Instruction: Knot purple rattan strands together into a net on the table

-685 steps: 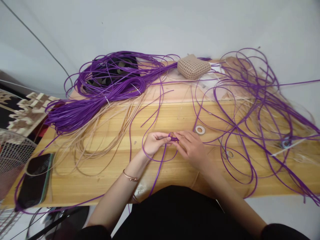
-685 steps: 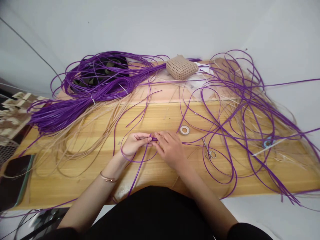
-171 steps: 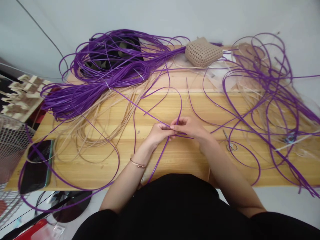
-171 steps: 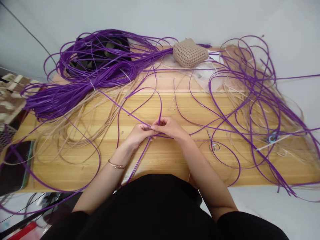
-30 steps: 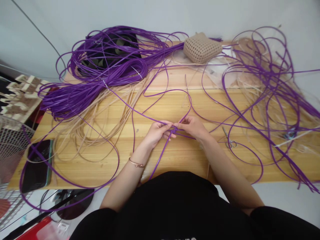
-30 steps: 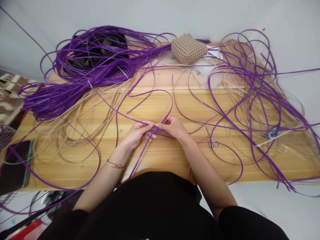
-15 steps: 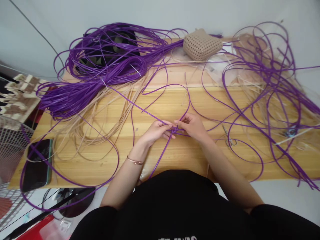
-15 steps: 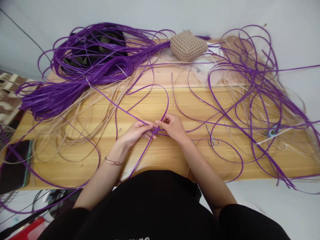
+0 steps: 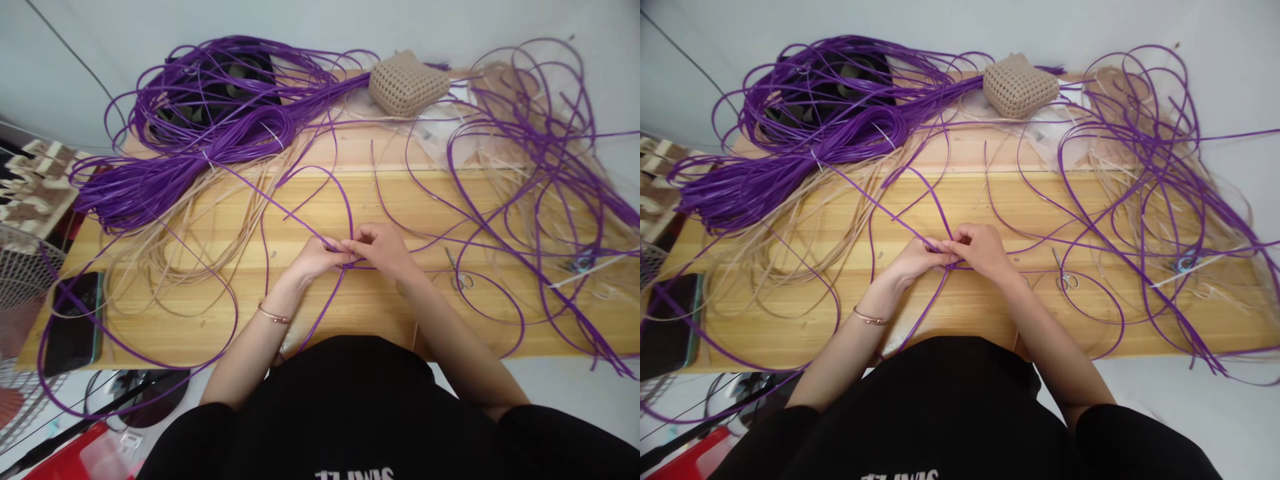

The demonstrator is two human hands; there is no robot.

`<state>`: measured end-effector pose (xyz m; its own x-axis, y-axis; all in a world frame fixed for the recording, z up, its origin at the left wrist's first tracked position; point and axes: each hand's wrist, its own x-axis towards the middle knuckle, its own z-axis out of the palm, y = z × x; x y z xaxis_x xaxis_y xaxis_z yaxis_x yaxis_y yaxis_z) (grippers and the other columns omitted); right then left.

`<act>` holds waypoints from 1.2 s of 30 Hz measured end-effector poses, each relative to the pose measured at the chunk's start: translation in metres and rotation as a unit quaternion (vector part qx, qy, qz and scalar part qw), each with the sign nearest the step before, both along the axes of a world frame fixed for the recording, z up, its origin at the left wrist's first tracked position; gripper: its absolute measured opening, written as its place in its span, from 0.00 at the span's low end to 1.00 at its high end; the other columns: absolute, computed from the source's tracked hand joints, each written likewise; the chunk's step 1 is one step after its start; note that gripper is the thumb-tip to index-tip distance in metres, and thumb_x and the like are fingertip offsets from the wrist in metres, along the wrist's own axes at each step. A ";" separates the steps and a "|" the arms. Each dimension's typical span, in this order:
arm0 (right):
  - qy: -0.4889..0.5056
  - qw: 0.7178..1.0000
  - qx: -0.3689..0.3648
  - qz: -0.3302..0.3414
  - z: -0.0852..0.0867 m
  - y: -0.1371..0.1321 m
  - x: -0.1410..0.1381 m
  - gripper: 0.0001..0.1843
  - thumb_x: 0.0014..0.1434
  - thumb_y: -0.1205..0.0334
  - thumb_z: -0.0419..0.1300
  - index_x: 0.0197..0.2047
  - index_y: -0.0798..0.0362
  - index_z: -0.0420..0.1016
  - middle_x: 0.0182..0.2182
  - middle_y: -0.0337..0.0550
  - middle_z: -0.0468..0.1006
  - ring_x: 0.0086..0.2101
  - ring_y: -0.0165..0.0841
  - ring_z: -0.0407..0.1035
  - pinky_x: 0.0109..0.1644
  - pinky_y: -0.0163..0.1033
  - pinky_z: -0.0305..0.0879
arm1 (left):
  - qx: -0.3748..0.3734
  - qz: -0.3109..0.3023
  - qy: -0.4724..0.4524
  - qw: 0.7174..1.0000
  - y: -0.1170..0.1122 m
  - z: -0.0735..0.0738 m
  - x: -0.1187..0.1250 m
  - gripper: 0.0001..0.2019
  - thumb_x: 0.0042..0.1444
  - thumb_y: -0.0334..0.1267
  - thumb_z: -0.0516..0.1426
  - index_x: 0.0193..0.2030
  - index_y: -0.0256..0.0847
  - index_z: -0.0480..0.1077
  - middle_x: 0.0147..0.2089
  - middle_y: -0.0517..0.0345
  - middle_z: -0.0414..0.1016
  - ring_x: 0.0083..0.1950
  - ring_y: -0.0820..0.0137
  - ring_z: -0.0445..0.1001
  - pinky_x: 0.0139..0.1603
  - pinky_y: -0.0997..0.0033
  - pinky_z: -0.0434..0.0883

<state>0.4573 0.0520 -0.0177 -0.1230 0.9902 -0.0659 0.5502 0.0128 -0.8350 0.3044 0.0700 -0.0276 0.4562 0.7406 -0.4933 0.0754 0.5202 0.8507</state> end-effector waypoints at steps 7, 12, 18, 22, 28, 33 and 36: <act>0.114 0.989 -0.097 0.020 0.000 0.012 -0.006 0.18 0.47 0.49 0.62 0.21 0.56 0.67 0.18 0.39 0.68 0.20 0.25 0.59 0.24 0.32 0.54 | -0.015 -0.007 -0.012 1.000 -0.001 0.002 0.002 0.06 0.37 0.27 0.65 0.26 0.33 0.76 0.26 0.55 0.76 0.29 0.73 0.73 0.30 0.74 0.71; 0.027 0.999 -0.032 0.013 0.002 0.008 -0.006 0.17 0.53 0.51 0.56 0.21 0.55 0.67 0.18 0.39 0.67 0.21 0.25 0.58 0.25 0.33 0.52 | -0.017 0.042 -0.015 0.999 0.001 -0.003 0.002 0.04 0.36 0.25 0.63 0.21 0.34 0.73 0.24 0.58 0.74 0.27 0.75 0.71 0.30 0.74 0.69; 0.088 0.988 -0.123 0.001 0.003 -0.007 0.005 0.12 0.49 0.54 0.61 0.30 0.55 0.72 0.26 0.41 0.74 0.26 0.28 0.64 0.30 0.34 0.59 | -0.028 0.089 -0.014 0.996 0.003 -0.004 0.001 0.04 0.37 0.26 0.63 0.19 0.34 0.72 0.20 0.60 0.72 0.24 0.76 0.69 0.28 0.75 0.67; 0.134 0.974 -0.176 -0.042 0.001 -0.013 0.007 0.14 0.46 0.53 0.63 0.29 0.56 0.73 0.26 0.41 0.74 0.26 0.27 0.64 0.30 0.34 0.59 | -0.020 0.084 -0.008 0.996 0.002 -0.001 0.002 0.05 0.38 0.25 0.62 0.18 0.33 0.71 0.19 0.59 0.72 0.23 0.76 0.69 0.28 0.75 0.68; 0.125 0.972 -0.196 -0.040 -0.002 -0.015 0.006 0.13 0.46 0.54 0.64 0.30 0.56 0.74 0.22 0.38 0.71 0.23 0.25 0.61 0.27 0.33 0.56 | -0.011 0.060 -0.003 0.998 0.002 -0.002 -0.003 0.05 0.41 0.24 0.61 0.19 0.32 0.70 0.21 0.58 0.72 0.23 0.75 0.70 0.27 0.75 0.69; 0.115 0.979 -0.165 -0.021 -0.007 -0.013 0.008 0.16 0.47 0.50 0.63 0.29 0.56 0.72 0.21 0.38 0.69 0.22 0.24 0.59 0.25 0.32 0.52 | 0.045 0.013 -0.008 0.999 0.004 -0.006 -0.004 0.04 0.45 0.27 0.60 0.22 0.32 0.70 0.22 0.59 0.72 0.23 0.78 0.69 0.26 0.79 0.68; 0.110 0.979 -0.173 -0.018 -0.008 -0.012 0.008 0.20 0.45 0.46 0.63 0.30 0.57 0.71 0.18 0.34 0.64 0.19 0.22 0.52 0.22 0.31 0.44 | 0.090 -0.018 -0.014 0.996 0.005 -0.007 -0.005 0.04 0.48 0.28 0.58 0.24 0.32 0.70 0.23 0.60 0.71 0.24 0.79 0.69 0.27 0.81 0.68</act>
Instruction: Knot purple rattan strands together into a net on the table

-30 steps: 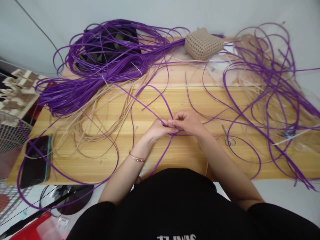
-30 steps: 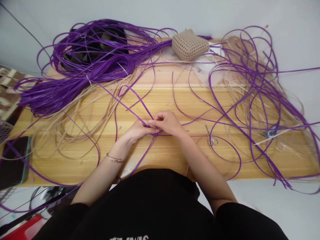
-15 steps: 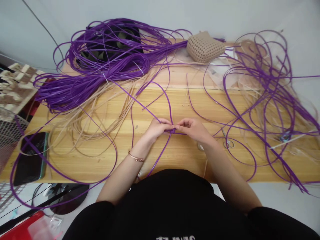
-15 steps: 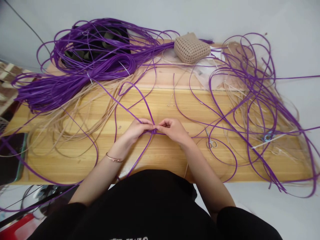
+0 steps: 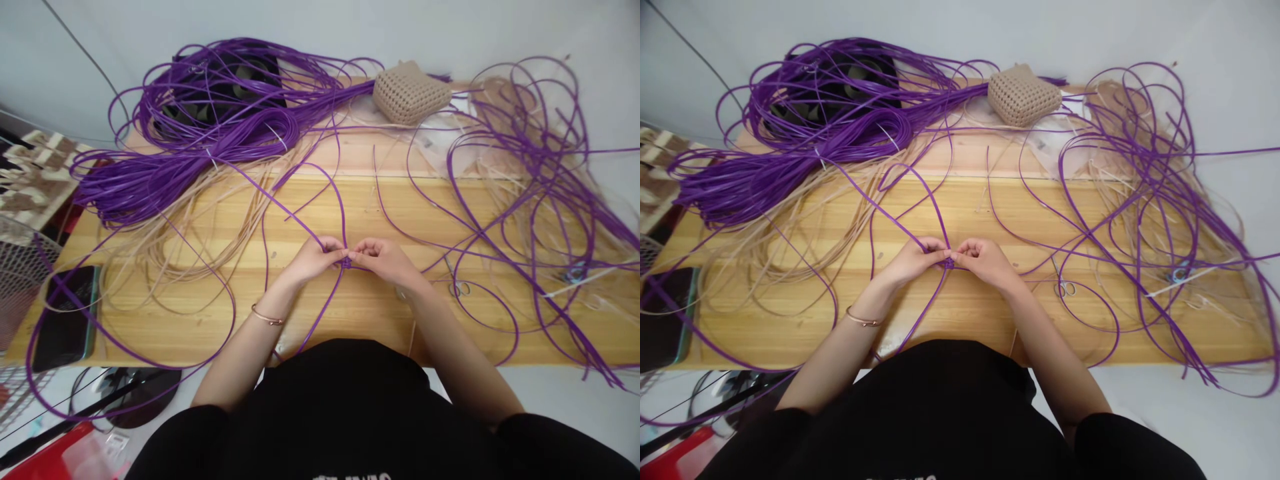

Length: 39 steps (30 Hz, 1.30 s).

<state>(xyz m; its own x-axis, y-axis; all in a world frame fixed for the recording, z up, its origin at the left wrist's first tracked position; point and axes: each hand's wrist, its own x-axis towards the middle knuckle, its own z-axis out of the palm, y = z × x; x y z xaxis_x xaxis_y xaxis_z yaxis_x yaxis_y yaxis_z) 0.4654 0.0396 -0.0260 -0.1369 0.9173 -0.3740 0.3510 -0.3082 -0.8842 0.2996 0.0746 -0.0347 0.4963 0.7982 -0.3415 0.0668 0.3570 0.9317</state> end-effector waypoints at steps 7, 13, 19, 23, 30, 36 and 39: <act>0.071 0.996 -0.038 0.037 0.004 0.001 0.000 0.19 0.45 0.48 0.64 0.31 0.57 0.74 0.26 0.41 0.73 0.25 0.25 0.62 0.27 0.32 0.52 | 0.046 -0.095 0.097 0.990 0.001 0.003 -0.010 0.08 0.55 0.33 0.55 0.26 0.33 0.68 0.24 0.60 0.70 0.25 0.78 0.70 0.25 0.81 0.69; 0.062 0.995 -0.042 0.060 0.001 0.003 0.001 0.20 0.46 0.46 0.62 0.25 0.57 0.69 0.19 0.35 0.64 0.21 0.22 0.53 0.25 0.31 0.45 | 0.020 -0.098 0.093 0.991 0.002 0.003 -0.009 0.10 0.57 0.32 0.54 0.26 0.33 0.65 0.22 0.61 0.69 0.23 0.78 0.70 0.23 0.81 0.69; 0.056 0.996 -0.039 0.057 -0.003 0.004 0.002 0.21 0.45 0.46 0.62 0.24 0.56 0.66 0.19 0.34 0.61 0.21 0.22 0.50 0.24 0.32 0.43 | -0.006 -0.063 0.065 0.996 0.002 -0.002 -0.007 0.11 0.59 0.32 0.53 0.25 0.33 0.64 0.20 0.60 0.69 0.20 0.78 0.70 0.20 0.81 0.68; 0.066 0.995 -0.046 0.063 -0.003 0.004 0.004 0.19 0.48 0.47 0.61 0.27 0.56 0.67 0.17 0.32 0.59 0.19 0.21 0.48 0.23 0.32 0.43 | -0.018 -0.037 0.040 0.998 0.002 -0.003 -0.008 0.12 0.59 0.32 0.53 0.24 0.33 0.64 0.20 0.60 0.70 0.20 0.77 0.70 0.20 0.80 0.68; 0.102 0.984 0.012 0.145 -0.006 0.007 0.010 0.15 0.50 0.53 0.62 0.32 0.57 0.69 0.27 0.37 0.69 0.27 0.24 0.61 0.32 0.32 0.56 | -0.021 -0.005 0.057 0.998 0.003 0.005 -0.009 0.12 0.59 0.32 0.53 0.25 0.34 0.64 0.19 0.60 0.70 0.19 0.79 0.68 0.21 0.80 0.66; 0.050 0.980 -0.005 0.191 -0.001 0.008 0.010 0.14 0.55 0.54 0.57 0.28 0.57 0.68 0.23 0.38 0.70 0.23 0.24 0.60 0.28 0.32 0.54 | 0.133 0.015 0.136 0.982 -0.001 -0.002 -0.004 0.17 0.59 0.41 0.53 0.21 0.37 0.63 0.15 0.64 0.64 0.17 0.78 0.62 0.20 0.78 0.59; 0.049 0.981 -0.014 0.188 0.001 0.008 0.010 0.14 0.53 0.53 0.58 0.27 0.57 0.67 0.21 0.37 0.69 0.22 0.23 0.58 0.26 0.32 0.52 | 0.241 0.046 0.179 0.953 -0.002 -0.006 -0.002 0.17 0.57 0.43 0.54 0.20 0.37 0.64 0.18 0.63 0.65 0.21 0.76 0.63 0.25 0.75 0.58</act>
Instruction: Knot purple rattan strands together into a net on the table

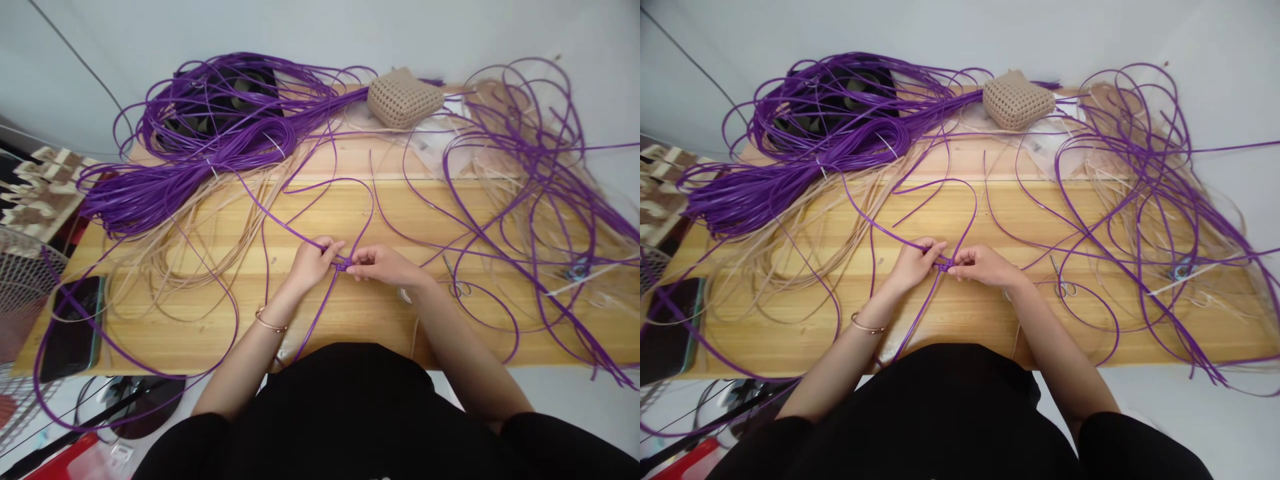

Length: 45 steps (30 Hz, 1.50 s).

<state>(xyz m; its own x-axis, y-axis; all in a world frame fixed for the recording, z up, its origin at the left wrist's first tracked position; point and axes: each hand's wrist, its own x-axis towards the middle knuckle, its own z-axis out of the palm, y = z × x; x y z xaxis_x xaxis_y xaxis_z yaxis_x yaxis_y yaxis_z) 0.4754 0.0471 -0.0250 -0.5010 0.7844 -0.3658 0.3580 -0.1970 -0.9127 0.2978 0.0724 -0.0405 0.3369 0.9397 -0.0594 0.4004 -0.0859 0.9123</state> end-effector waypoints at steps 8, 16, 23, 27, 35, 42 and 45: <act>0.030 0.999 -0.022 -0.004 0.000 -0.001 0.002 0.14 0.52 0.53 0.59 0.27 0.56 0.65 0.20 0.35 0.67 0.21 0.23 0.57 0.27 0.32 0.52 | 0.047 0.023 0.044 0.998 0.005 -0.003 -0.001 0.17 0.52 0.48 0.57 0.21 0.37 0.67 0.20 0.62 0.66 0.24 0.75 0.61 0.27 0.74 0.57; 0.045 0.998 -0.049 0.004 0.000 0.000 0.005 0.15 0.51 0.52 0.59 0.29 0.56 0.65 0.19 0.35 0.68 0.21 0.23 0.57 0.27 0.32 0.52 | -0.035 0.002 -0.004 0.999 0.009 -0.004 -0.006 0.19 0.48 0.50 0.60 0.19 0.37 0.64 0.15 0.65 0.60 0.19 0.78 0.57 0.22 0.76 0.55; 0.047 0.997 -0.065 -0.002 -0.001 0.000 0.004 0.17 0.51 0.51 0.60 0.34 0.58 0.68 0.19 0.35 0.68 0.21 0.23 0.57 0.27 0.32 0.53 | -0.090 0.015 -0.016 0.996 0.013 0.003 -0.012 0.17 0.43 0.48 0.63 0.20 0.36 0.66 0.13 0.65 0.62 0.16 0.78 0.58 0.20 0.77 0.54; 0.038 0.998 -0.058 -0.006 0.002 0.001 0.006 0.17 0.52 0.50 0.59 0.33 0.58 0.69 0.20 0.35 0.68 0.21 0.22 0.57 0.27 0.32 0.52 | -0.095 -0.015 0.024 0.995 0.013 0.013 -0.036 0.17 0.46 0.50 0.61 0.27 0.34 0.72 0.22 0.57 0.73 0.22 0.74 0.66 0.24 0.76 0.61; -0.017 0.999 0.027 -0.022 0.005 0.003 0.002 0.13 0.55 0.55 0.55 0.33 0.57 0.70 0.22 0.37 0.67 0.23 0.24 0.59 0.27 0.32 0.53 | 0.105 -0.071 0.143 0.982 -0.013 0.029 -0.043 0.09 0.52 0.38 0.60 0.40 0.41 0.73 0.43 0.53 0.77 0.47 0.63 0.72 0.51 0.63 0.66; -0.090 0.986 0.120 -0.073 0.003 0.006 -0.003 0.04 0.53 0.64 0.56 0.31 0.56 0.70 0.26 0.39 0.72 0.28 0.28 0.64 0.34 0.34 0.58 | 0.133 -0.070 0.151 0.977 -0.018 0.014 -0.015 0.13 0.52 0.31 0.58 0.45 0.40 0.69 0.45 0.52 0.74 0.48 0.62 0.70 0.51 0.60 0.66; -0.091 0.982 0.117 -0.118 0.001 0.007 -0.007 0.04 0.52 0.67 0.57 0.34 0.56 0.69 0.28 0.40 0.72 0.29 0.29 0.65 0.35 0.34 0.60 | 0.125 -0.045 0.145 0.980 -0.015 0.007 -0.013 0.17 0.51 0.31 0.58 0.50 0.40 0.66 0.44 0.52 0.74 0.48 0.62 0.71 0.51 0.59 0.67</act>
